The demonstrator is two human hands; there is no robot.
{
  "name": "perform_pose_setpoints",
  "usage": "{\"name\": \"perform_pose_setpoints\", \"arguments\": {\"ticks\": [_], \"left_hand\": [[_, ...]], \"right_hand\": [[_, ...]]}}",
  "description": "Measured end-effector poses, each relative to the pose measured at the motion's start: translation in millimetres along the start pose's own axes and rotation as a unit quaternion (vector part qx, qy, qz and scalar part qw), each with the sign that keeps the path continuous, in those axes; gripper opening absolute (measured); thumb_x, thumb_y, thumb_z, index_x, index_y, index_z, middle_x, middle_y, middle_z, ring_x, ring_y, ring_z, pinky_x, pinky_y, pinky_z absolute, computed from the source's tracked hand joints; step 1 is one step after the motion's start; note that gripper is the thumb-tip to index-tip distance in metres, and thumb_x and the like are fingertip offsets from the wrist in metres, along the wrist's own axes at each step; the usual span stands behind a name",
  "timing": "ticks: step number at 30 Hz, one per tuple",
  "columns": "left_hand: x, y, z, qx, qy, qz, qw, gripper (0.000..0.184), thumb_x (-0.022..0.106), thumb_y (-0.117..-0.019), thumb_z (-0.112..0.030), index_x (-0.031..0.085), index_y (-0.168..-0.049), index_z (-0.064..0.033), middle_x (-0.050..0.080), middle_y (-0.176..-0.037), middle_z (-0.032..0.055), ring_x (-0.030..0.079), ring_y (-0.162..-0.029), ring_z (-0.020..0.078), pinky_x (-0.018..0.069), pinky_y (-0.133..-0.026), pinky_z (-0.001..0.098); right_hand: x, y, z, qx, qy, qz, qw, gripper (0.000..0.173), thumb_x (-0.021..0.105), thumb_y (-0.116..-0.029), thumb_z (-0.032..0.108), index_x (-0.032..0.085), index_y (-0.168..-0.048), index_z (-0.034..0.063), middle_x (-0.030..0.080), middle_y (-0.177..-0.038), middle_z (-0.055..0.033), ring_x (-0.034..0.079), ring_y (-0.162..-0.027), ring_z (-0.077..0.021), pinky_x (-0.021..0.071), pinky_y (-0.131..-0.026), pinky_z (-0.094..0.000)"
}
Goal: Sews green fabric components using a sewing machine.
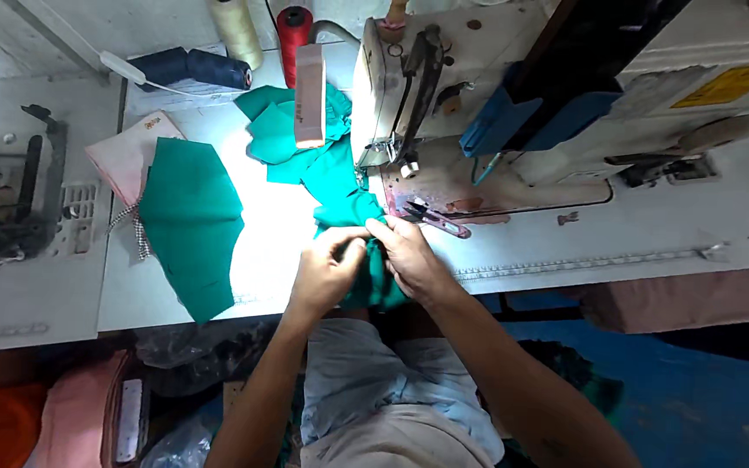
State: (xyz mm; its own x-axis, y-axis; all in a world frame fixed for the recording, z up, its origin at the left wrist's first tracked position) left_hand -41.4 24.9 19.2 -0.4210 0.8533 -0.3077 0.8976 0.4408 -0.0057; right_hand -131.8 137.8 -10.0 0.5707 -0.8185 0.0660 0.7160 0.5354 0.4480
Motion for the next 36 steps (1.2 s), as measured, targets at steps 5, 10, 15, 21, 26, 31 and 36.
{"name": "perform_pose_setpoints", "arguments": {"ticks": [5, 10, 15, 21, 26, 31, 36], "left_hand": [[25, 3, 13, -0.298, 0.309, 0.069, 0.901, 0.053, 0.029, -0.1098, -0.053, 0.062, -0.103, -0.0121, 0.068, -0.073, 0.0014, 0.064, -0.055, 0.0088, 0.0549, -0.049, 0.0232], [23, -11, 20, -0.206, 0.415, 0.012, 0.886, 0.025, 0.052, -0.1071, -0.034, 0.066, -0.113, -0.0143, 0.072, -0.093, 0.0002, 0.069, -0.081, 0.0078, 0.0593, -0.072, 0.0254], [-41, -16, 27, -0.131, 0.014, -0.049, 0.99, 0.036, 0.078, -0.0902, -0.024, 0.063, -0.118, -0.0074, 0.071, -0.096, 0.0079, 0.069, -0.079, 0.0159, 0.0596, -0.07, 0.037], [-55, -46, 23, -0.059, -0.119, -0.095, 0.987, 0.03, 0.077, -0.0901, -0.03, 0.068, -0.109, -0.0077, 0.069, -0.094, 0.0061, 0.066, -0.086, 0.0144, 0.0552, -0.077, 0.0384], [-43, -33, 10, 0.02, -0.098, -0.044, 0.994, 0.037, 0.076, -0.0894, -0.019, 0.06, -0.122, -0.0112, 0.069, -0.113, 0.0047, 0.067, -0.095, 0.0144, 0.0587, -0.079, 0.0361], [-44, -61, 19, -0.021, -0.145, -0.054, 0.988, 0.051, 0.076, -0.0897, -0.033, 0.056, -0.131, -0.0122, 0.071, -0.095, 0.0021, 0.068, -0.087, 0.0149, 0.0561, -0.079, 0.0418], [-44, -51, 3, 0.022, -0.178, -0.023, 0.984, 0.044, 0.068, -0.0955, -0.015, 0.053, -0.137, -0.0121, 0.067, -0.1, 0.0062, 0.064, -0.084, 0.0166, 0.0535, -0.072, 0.0361]], "right_hand": [[8, 14, 12, 0.087, -0.257, 0.08, 0.959, 0.028, 0.039, -0.1107, 0.027, 0.062, -0.111, 0.0116, 0.069, -0.092, -0.0029, 0.069, -0.084, -0.0112, 0.0596, -0.073, -0.0301], [-3, 13, 22, 0.083, -0.256, 0.076, 0.96, 0.032, 0.037, -0.1113, 0.028, 0.064, -0.106, 0.0104, 0.069, -0.088, -0.0033, 0.068, -0.078, -0.0108, 0.0589, -0.069, -0.0283], [-17, 1, 9, -0.035, 0.258, 0.073, 0.963, 0.029, 0.049, -0.1098, 0.021, 0.066, -0.096, 0.0023, 0.067, -0.076, -0.0064, 0.069, -0.065, -0.0126, 0.0614, -0.064, -0.0313], [-9, -3, 39, -0.184, 0.435, -0.072, 0.879, 0.042, 0.062, -0.1027, 0.04, 0.064, -0.119, 0.0008, 0.069, -0.086, -0.013, 0.068, -0.077, -0.0296, 0.0555, -0.073, -0.0539], [-9, -19, 37, -0.213, 0.385, -0.054, 0.896, 0.037, 0.058, -0.1045, 0.02, 0.052, -0.139, 0.0081, 0.068, -0.086, -0.0122, 0.065, -0.07, -0.0291, 0.0546, -0.063, -0.0526], [-1, -16, 38, -0.258, 0.425, -0.041, 0.867, 0.033, 0.055, -0.1029, 0.012, 0.061, -0.136, 0.0114, 0.068, -0.084, -0.0117, 0.063, -0.064, -0.025, 0.0538, -0.059, -0.0474], [-1, -14, 38, -0.295, 0.475, -0.069, 0.826, 0.023, 0.06, -0.0993, 0.01, 0.073, -0.116, 0.0019, 0.072, -0.091, -0.0144, 0.069, -0.075, -0.0265, 0.0577, -0.068, -0.0458]]}}
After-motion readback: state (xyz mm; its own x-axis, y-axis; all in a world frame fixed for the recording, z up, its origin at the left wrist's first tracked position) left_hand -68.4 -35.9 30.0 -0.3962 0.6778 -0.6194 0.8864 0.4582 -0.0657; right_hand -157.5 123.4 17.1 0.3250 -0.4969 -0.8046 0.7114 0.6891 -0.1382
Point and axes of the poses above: each hand's wrist, its own y-axis away from the middle knuckle, its own x-axis out of the palm, z = x × y, the point moved 7 cm from there along -y, towards the middle knuckle
